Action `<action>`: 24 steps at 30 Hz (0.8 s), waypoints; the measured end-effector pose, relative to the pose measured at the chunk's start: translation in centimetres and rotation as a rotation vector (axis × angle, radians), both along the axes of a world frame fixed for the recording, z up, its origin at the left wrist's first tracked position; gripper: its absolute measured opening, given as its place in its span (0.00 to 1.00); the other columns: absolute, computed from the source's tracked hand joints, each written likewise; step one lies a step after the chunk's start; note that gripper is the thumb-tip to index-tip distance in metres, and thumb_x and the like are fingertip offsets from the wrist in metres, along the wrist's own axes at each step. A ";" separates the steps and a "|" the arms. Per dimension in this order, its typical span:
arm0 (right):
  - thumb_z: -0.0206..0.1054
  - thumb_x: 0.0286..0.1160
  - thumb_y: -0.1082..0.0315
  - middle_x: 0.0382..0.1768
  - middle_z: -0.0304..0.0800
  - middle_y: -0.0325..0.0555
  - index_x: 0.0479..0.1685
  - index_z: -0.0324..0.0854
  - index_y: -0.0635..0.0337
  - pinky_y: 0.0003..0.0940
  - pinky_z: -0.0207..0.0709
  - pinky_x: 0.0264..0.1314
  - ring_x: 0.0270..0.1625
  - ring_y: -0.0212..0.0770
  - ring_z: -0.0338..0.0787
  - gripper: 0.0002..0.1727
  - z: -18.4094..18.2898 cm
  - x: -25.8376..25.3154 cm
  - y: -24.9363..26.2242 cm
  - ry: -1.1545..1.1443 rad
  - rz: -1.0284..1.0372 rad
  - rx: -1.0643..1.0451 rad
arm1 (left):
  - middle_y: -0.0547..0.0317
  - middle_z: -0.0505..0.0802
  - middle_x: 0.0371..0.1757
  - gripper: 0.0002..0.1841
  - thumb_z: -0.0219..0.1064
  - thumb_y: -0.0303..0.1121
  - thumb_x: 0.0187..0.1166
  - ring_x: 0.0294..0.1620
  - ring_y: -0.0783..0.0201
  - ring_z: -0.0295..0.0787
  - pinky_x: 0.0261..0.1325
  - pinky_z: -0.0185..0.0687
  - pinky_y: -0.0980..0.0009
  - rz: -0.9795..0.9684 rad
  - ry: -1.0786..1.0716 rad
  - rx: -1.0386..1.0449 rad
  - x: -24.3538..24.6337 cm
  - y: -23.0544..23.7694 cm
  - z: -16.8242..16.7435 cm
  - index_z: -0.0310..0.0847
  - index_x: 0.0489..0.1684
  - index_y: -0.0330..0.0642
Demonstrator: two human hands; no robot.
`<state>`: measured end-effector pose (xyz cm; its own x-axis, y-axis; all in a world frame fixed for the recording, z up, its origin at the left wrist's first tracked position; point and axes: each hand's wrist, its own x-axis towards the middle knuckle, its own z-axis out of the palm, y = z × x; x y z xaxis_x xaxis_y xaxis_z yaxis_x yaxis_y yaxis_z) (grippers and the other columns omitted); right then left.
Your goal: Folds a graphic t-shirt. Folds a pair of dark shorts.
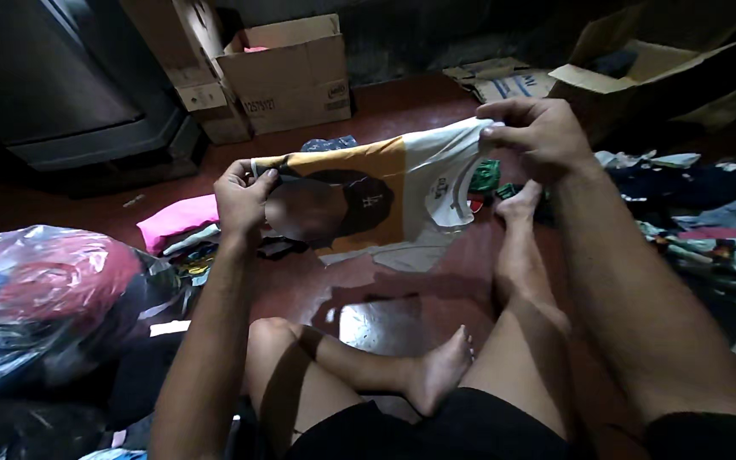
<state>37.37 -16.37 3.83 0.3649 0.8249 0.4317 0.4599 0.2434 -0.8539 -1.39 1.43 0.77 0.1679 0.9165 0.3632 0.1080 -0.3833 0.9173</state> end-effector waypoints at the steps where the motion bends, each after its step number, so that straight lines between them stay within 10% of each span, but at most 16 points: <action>1: 0.76 0.63 0.79 0.48 0.92 0.41 0.61 0.86 0.60 0.28 0.88 0.52 0.44 0.29 0.90 0.23 0.3 0.0 -0.2 -0.050 0.008 -0.001 | 0.60 0.93 0.43 0.10 0.72 0.27 0.78 0.40 0.71 0.91 0.49 0.90 0.69 0.005 0.011 0.034 -0.3 -0.1 0.4 0.85 0.53 0.38; 12: 0.81 0.62 0.64 0.34 0.89 0.41 0.44 0.92 0.53 0.40 0.76 0.38 0.30 0.32 0.80 0.12 3.9 -1.9 -2.5 -0.522 -0.313 -0.014 | 0.64 0.96 0.38 0.09 0.81 0.25 0.67 0.40 0.74 0.93 0.49 0.91 0.73 0.060 -0.038 0.249 -2.4 -1.9 3.2 0.90 0.42 0.37; 24: 0.78 0.71 0.67 0.45 0.92 0.57 0.50 0.94 0.55 0.62 0.77 0.53 0.45 0.53 0.89 0.10 4.6 -1.9 -4.3 -0.771 -0.281 -0.092 | 0.61 0.96 0.43 0.13 0.76 0.22 0.72 0.40 0.75 0.92 0.49 0.90 0.75 -0.198 0.219 0.218 -4.7 -2.4 3.4 0.91 0.53 0.38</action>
